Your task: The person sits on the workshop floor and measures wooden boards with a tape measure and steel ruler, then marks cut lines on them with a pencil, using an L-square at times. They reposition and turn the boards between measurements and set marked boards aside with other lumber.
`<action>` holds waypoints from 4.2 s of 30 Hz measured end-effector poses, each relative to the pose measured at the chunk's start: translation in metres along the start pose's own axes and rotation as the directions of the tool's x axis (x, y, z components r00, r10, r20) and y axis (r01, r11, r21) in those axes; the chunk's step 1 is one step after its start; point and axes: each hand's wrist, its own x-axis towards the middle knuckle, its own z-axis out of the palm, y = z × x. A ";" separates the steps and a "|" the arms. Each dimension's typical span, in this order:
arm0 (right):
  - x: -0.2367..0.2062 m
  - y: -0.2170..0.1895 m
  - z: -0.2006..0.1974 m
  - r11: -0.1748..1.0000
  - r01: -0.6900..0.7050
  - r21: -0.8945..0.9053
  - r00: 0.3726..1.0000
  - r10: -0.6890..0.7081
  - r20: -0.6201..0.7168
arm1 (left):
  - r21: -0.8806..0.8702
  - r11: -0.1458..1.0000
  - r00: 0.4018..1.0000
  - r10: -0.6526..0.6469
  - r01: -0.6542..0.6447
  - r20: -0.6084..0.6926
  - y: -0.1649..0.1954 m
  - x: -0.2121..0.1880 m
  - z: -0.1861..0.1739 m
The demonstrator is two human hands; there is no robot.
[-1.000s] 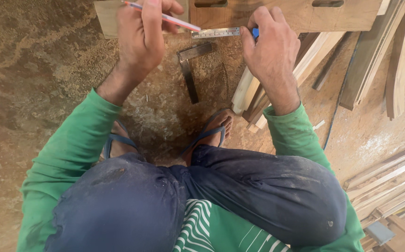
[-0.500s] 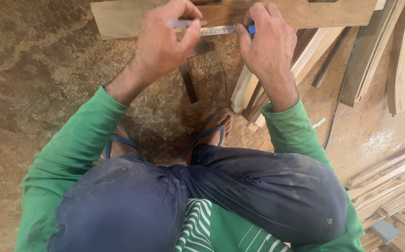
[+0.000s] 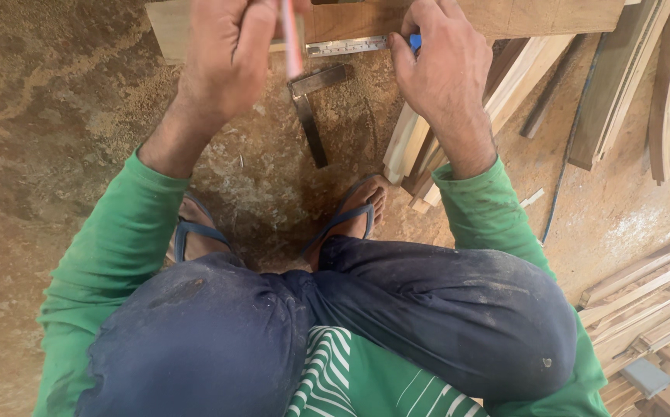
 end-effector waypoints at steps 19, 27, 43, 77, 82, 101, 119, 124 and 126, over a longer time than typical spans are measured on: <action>0.000 0.003 0.001 1.000 0.011 0.001 1.000 -0.011 0.006 | 0.217 0.951 0.971 0.235 -0.220 -0.044 -0.003 -0.001 0.034; 0.000 0.003 0.002 1.000 0.011 0.001 1.000 -0.011 0.009 | 0.286 0.932 0.972 0.235 -0.221 -0.016 -0.006 0.001 0.037; -0.003 0.003 0.000 1.000 0.023 0.002 1.000 -0.023 0.012 | 0.267 0.936 0.968 0.247 -0.230 -0.031 -0.004 -0.002 0.037; -0.003 0.005 0.004 0.999 0.041 -0.019 0.999 -0.042 -0.020 | -0.039 0.987 0.987 0.153 -0.155 -0.044 -0.012 -0.009 0.029; -0.014 0.009 -0.001 0.994 -0.068 0.087 0.960 0.042 0.278 | -0.199 0.980 0.963 -0.056 0.002 -0.263 -0.016 -0.040 0.011; -0.095 -0.045 0.113 -0.531 -0.477 0.700 0.770 0.131 0.624 | 0.258 0.966 0.995 -0.017 -0.009 0.100 0.016 -0.087 0.067; -0.082 -0.035 0.074 0.304 -0.561 0.770 0.800 -0.041 0.598 | 0.274 0.961 0.952 -0.124 0.044 0.279 0.002 -0.094 0.060; -0.074 -0.017 0.051 0.395 -0.640 0.659 0.743 0.098 0.663 | 0.472 0.878 0.966 -0.047 -0.081 0.253 0.008 -0.079 0.053; -0.073 0.009 0.036 0.342 -0.698 0.630 0.716 0.295 0.633 | 0.598 0.800 0.956 -0.142 -0.043 0.258 0.005 -0.068 0.042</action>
